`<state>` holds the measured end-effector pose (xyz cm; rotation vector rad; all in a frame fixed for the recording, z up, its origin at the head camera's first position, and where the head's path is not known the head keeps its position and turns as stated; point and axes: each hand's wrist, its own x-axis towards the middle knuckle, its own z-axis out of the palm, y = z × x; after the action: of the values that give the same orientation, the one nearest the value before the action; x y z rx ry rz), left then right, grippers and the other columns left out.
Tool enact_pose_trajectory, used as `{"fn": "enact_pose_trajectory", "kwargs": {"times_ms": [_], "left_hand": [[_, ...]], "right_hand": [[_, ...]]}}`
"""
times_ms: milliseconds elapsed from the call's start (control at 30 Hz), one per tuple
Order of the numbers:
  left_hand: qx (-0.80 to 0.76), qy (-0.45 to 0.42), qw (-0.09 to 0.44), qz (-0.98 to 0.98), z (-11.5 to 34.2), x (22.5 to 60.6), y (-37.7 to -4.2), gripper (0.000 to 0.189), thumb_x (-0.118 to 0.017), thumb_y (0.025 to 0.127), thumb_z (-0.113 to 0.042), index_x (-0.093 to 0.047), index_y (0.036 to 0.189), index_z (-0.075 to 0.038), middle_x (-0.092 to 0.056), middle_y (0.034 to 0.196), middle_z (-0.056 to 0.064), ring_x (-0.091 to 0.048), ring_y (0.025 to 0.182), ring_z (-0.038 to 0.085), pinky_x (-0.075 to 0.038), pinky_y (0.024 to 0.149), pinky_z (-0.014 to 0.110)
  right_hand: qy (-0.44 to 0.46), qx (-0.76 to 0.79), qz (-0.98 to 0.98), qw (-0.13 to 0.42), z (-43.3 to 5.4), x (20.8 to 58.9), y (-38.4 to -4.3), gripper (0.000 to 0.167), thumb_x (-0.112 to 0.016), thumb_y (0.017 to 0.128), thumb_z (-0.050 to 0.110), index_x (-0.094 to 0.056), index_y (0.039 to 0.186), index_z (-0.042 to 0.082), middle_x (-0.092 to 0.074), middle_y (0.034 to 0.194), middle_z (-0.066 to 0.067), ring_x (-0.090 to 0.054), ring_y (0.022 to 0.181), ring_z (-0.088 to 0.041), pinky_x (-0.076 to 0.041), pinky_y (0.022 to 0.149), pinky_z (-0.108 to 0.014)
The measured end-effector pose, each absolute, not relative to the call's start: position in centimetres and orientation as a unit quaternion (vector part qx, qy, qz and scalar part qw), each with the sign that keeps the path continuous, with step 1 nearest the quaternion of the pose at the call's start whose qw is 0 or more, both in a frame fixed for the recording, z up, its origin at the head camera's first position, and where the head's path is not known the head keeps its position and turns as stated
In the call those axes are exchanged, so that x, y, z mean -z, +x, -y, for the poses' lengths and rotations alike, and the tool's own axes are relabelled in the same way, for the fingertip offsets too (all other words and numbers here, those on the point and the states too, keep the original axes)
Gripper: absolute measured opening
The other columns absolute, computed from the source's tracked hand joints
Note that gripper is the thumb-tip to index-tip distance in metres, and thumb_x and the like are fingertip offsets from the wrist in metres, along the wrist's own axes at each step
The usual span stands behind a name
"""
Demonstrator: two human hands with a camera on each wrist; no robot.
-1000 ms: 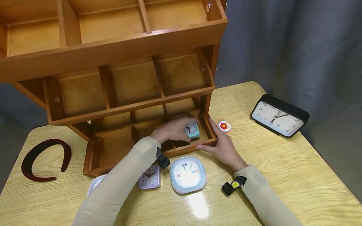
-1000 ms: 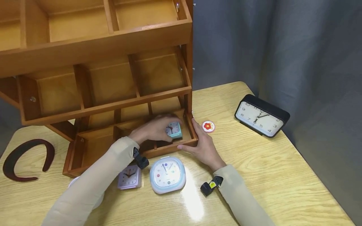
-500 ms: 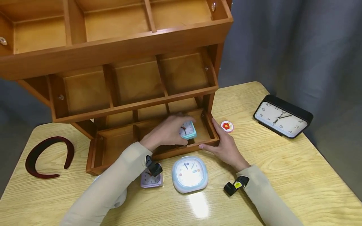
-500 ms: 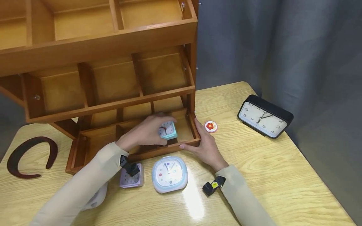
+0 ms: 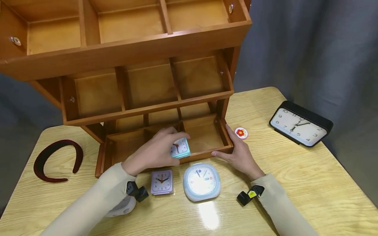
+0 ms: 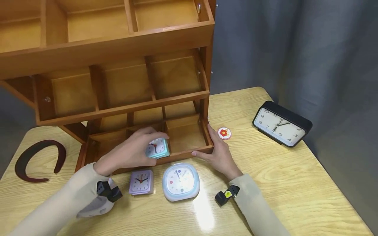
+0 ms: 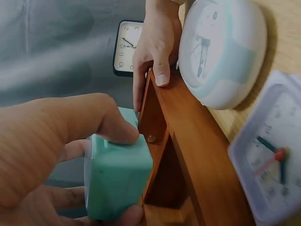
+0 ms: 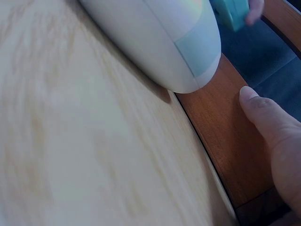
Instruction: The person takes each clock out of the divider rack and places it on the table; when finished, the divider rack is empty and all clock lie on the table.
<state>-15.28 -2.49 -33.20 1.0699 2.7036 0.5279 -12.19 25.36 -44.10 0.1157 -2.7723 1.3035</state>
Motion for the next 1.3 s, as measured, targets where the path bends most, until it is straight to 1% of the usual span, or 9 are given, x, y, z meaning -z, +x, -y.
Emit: {"fn": "enact_pose_trajectory", "kwargs": {"times_ms": [167,300,467,567,700,833,1033,1200,1300], "left_hand": [[-0.178,0.342,0.078,-0.92,5.2,32.7,-13.7,0.072,-0.083,0.065,-0.016,-0.057,0.132,-0.022,-0.056,0.121,0.011,-0.05,0.104,0.026,-0.048,0.075,0.036],[-0.183,0.331,0.07,-0.923,7.0,33.2,-12.8,0.071,-0.083,0.064,-0.017,-0.058,0.131,-0.02,-0.057,0.12,0.012,-0.05,0.102,0.025,-0.047,0.072,0.033],[-0.178,0.325,0.052,-0.927,8.8,33.7,-11.8,0.068,-0.084,0.065,-0.016,-0.059,0.128,-0.019,-0.057,0.117,0.011,-0.051,0.098,0.025,-0.045,0.07,0.032],[-0.176,0.321,0.045,-0.93,9.7,33.8,-11.1,0.066,-0.083,0.065,-0.014,-0.06,0.126,-0.021,-0.058,0.116,0.01,-0.051,0.099,0.026,-0.045,0.071,0.033],[-0.176,0.313,0.046,-0.932,10.6,33.9,-10.4,0.064,-0.079,0.065,-0.013,-0.06,0.126,-0.022,-0.057,0.117,0.009,-0.05,0.101,0.027,-0.044,0.071,0.033],[-0.174,0.298,0.048,-0.938,11.8,33.6,-9.8,0.066,-0.077,0.064,-0.011,-0.06,0.127,-0.022,-0.057,0.119,0.008,-0.049,0.1,0.025,-0.04,0.068,0.031],[-0.177,0.29,0.045,-0.94,14.5,33.5,-8.9,0.066,-0.079,0.063,-0.009,-0.061,0.125,-0.024,-0.058,0.114,0.004,-0.048,0.092,0.021,-0.038,0.063,0.027],[-0.182,0.277,0.004,-0.943,18.5,33.5,-8.1,0.068,-0.083,0.06,-0.009,-0.062,0.124,-0.021,-0.061,0.106,-0.001,-0.051,0.087,0.014,-0.042,0.066,0.026],[-0.184,0.255,-0.027,-0.949,21.3,33.7,-7.4,0.072,-0.085,0.057,-0.007,-0.062,0.123,-0.021,-0.062,0.107,0.0,-0.052,0.085,0.013,-0.044,0.066,0.025]], "right_hand": [[0.039,-0.42,0.906,0.039,-25.2,44.0,-12.3,0.109,-0.081,0.073,0.046,-0.012,0.156,0.025,-0.025,0.159,-0.013,-0.034,0.141,-0.037,-0.032,0.111,-0.054],[0.041,-0.424,0.904,0.041,-25.0,44.2,-12.3,0.109,-0.081,0.074,0.043,-0.012,0.156,0.024,-0.027,0.158,-0.013,-0.037,0.139,-0.038,-0.034,0.11,-0.054],[0.044,-0.424,0.904,0.043,-25.1,44.5,-12.2,0.11,-0.081,0.074,0.044,-0.012,0.156,0.023,-0.028,0.158,-0.014,-0.039,0.137,-0.039,-0.035,0.109,-0.054],[0.042,-0.421,0.905,0.044,-25.3,44.5,-12.2,0.11,-0.081,0.074,0.045,-0.011,0.156,0.024,-0.028,0.158,-0.015,-0.039,0.137,-0.04,-0.035,0.109,-0.055],[0.042,-0.42,0.905,0.043,-25.4,44.5,-12.2,0.11,-0.08,0.074,0.044,-0.01,0.156,0.024,-0.026,0.158,-0.015,-0.037,0.138,-0.041,-0.034,0.109,-0.056],[0.047,-0.426,0.903,0.038,-25.1,44.7,-12.3,0.109,-0.08,0.075,0.044,-0.011,0.156,0.022,-0.025,0.158,-0.016,-0.036,0.138,-0.041,-0.033,0.109,-0.056],[0.046,-0.423,0.904,0.038,-25.0,44.7,-12.3,0.11,-0.08,0.074,0.044,-0.011,0.156,0.022,-0.026,0.158,-0.016,-0.036,0.138,-0.041,-0.034,0.109,-0.056],[0.048,-0.425,0.903,0.048,-25.2,44.6,-12.3,0.11,-0.081,0.074,0.042,-0.011,0.156,0.021,-0.029,0.157,-0.017,-0.04,0.135,-0.042,-0.035,0.108,-0.056],[0.046,-0.425,0.903,0.042,-25.2,44.6,-12.3,0.11,-0.081,0.075,0.042,-0.01,0.156,0.022,-0.029,0.157,-0.017,-0.04,0.135,-0.043,-0.035,0.107,-0.056]]}}
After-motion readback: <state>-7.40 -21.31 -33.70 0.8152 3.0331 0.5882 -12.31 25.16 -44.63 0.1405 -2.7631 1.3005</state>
